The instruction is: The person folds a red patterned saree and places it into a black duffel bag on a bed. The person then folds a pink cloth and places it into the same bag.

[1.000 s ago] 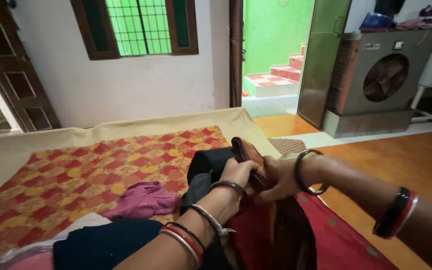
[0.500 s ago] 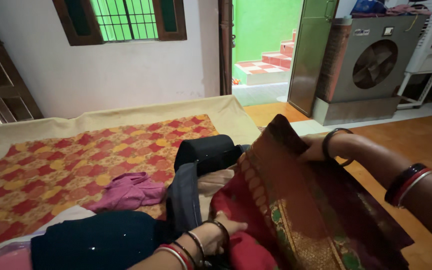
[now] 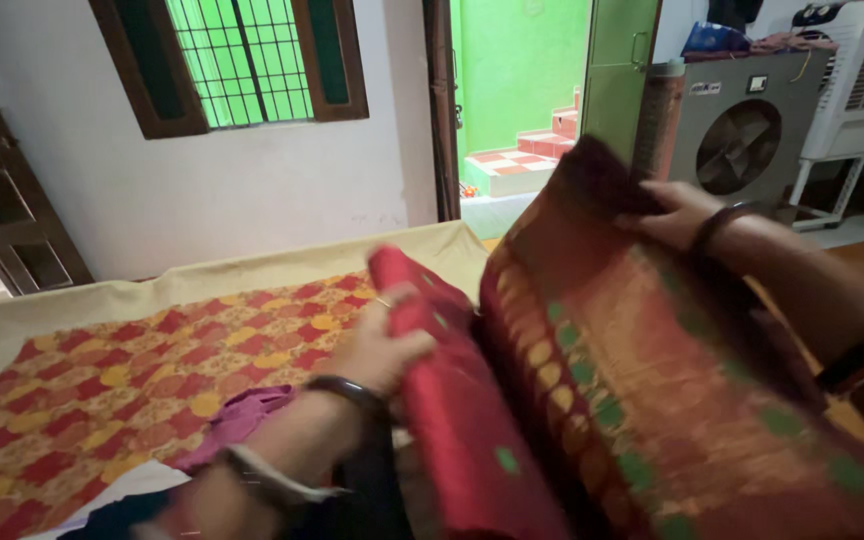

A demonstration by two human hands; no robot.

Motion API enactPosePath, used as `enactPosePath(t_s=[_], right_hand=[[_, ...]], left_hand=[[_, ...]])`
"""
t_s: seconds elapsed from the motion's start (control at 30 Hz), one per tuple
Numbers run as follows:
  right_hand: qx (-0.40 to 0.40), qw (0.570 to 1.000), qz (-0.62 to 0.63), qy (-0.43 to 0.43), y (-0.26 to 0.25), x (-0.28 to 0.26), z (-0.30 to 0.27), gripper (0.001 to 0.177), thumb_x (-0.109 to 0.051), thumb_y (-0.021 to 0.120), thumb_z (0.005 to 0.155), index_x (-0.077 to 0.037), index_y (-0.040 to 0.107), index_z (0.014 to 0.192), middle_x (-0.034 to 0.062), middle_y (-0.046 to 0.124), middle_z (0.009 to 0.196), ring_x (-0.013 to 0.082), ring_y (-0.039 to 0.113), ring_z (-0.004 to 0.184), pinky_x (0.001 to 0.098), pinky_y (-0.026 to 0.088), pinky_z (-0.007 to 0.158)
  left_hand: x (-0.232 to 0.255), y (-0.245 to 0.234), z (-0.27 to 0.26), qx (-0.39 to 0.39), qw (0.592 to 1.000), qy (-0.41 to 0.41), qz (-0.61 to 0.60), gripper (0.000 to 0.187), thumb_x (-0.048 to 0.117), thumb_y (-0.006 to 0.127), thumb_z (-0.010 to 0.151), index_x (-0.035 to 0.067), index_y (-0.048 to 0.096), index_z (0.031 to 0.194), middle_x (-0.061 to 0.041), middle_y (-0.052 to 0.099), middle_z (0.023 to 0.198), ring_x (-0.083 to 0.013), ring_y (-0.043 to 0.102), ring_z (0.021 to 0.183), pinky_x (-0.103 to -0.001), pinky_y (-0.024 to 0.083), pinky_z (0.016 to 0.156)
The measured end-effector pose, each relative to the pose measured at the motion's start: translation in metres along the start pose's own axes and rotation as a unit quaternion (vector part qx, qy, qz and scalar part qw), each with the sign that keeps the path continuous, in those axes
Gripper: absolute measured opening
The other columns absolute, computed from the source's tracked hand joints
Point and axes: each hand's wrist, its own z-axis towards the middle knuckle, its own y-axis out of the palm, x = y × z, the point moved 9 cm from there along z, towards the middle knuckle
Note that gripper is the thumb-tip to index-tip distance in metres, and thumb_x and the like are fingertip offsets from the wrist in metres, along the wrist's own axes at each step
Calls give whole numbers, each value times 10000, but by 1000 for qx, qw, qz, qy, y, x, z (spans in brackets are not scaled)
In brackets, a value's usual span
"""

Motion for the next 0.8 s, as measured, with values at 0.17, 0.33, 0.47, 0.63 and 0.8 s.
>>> enactPosePath(t_s=[0.17,0.33,0.47,0.63,0.8], right_hand=[[-11,999,40,23,20,93,5,562,-347,770,835,-96,667,1327,102,787,1141,205,691,1039,389,531,938],[-102,986,14,133,125,176,-49,595,-420,818,802,-98,710,1290,101,813,1150,222,720,1072,387,546,961],[-130,978,-96,129,151,164,-61,607,-452,759,816,-162,664,1342,119,781,1177,286,731,1096,408,556,976],[-122,963,-228,73,141,84,-55,743,-509,725,838,-188,500,1469,145,709,1291,343,652,1215,441,517,1037],[-209,947,-242,-6,180,3,-85,818,-584,744,835,-201,429,1485,216,522,1409,395,555,1280,456,476,1074]], left_hand=[[74,-103,-36,1,987,59,150,764,114,667,739,202,528,1485,-119,668,1360,-234,674,1135,-369,566,935],[-6,-179,-56,12,908,-76,411,811,220,739,807,337,436,1551,-23,542,1543,-194,561,1340,-340,426,1126],[-60,-171,-38,-94,908,4,407,946,159,809,734,290,366,1560,-73,468,1571,-177,424,1452,-324,367,1164],[-95,-179,4,-88,923,10,374,938,227,786,713,252,380,1558,-80,534,1544,-205,513,1425,-334,421,1148],[-131,-189,-2,-101,875,-10,473,964,399,851,794,198,313,1568,-82,412,1607,-191,372,1501,-312,321,1202]])
